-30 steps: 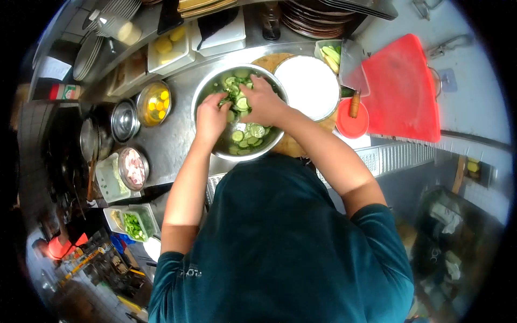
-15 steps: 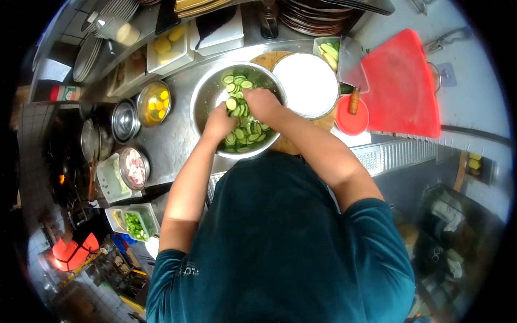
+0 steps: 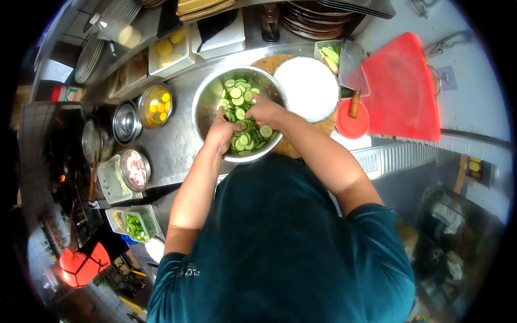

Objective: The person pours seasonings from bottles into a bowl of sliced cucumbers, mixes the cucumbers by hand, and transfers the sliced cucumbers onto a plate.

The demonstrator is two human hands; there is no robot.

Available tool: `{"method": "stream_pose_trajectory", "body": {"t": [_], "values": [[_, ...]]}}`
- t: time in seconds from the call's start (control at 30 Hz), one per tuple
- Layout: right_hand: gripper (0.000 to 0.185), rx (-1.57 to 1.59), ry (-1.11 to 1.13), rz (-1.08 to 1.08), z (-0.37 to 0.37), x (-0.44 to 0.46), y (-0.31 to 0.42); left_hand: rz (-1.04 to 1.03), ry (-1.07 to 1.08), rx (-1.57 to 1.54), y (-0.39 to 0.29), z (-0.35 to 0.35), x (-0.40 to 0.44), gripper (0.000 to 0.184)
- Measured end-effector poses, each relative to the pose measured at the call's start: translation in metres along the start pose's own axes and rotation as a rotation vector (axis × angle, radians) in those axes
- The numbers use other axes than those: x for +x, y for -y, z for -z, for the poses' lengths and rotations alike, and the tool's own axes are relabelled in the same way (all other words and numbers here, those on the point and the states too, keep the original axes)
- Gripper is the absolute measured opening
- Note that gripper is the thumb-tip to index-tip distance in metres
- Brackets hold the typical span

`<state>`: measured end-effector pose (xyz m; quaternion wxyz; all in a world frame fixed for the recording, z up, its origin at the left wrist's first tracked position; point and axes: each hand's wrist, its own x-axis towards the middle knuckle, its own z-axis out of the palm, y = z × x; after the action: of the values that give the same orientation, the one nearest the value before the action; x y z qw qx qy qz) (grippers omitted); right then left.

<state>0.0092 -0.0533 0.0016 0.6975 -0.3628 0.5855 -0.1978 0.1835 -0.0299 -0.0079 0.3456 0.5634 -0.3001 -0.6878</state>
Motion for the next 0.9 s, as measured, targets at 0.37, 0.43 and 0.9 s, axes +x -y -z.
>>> {"method": "stream_pose_trajectory", "body": {"t": [0.37,0.43,0.9], "values": [[0.046,-0.570,-0.465,0.693,0.012,0.028,0.011,-0.519,-0.082,1.102,-0.045,0.021,0.027,0.054],[0.051,-0.590,-0.380,0.503,0.003,0.033,0.009,-0.715,-0.190,1.215,-0.040,0.013,0.040,0.077],[0.053,0.230,0.055,0.087,0.011,-0.028,0.035,0.144,0.088,0.084,-0.048,0.024,0.009,0.039]]}}
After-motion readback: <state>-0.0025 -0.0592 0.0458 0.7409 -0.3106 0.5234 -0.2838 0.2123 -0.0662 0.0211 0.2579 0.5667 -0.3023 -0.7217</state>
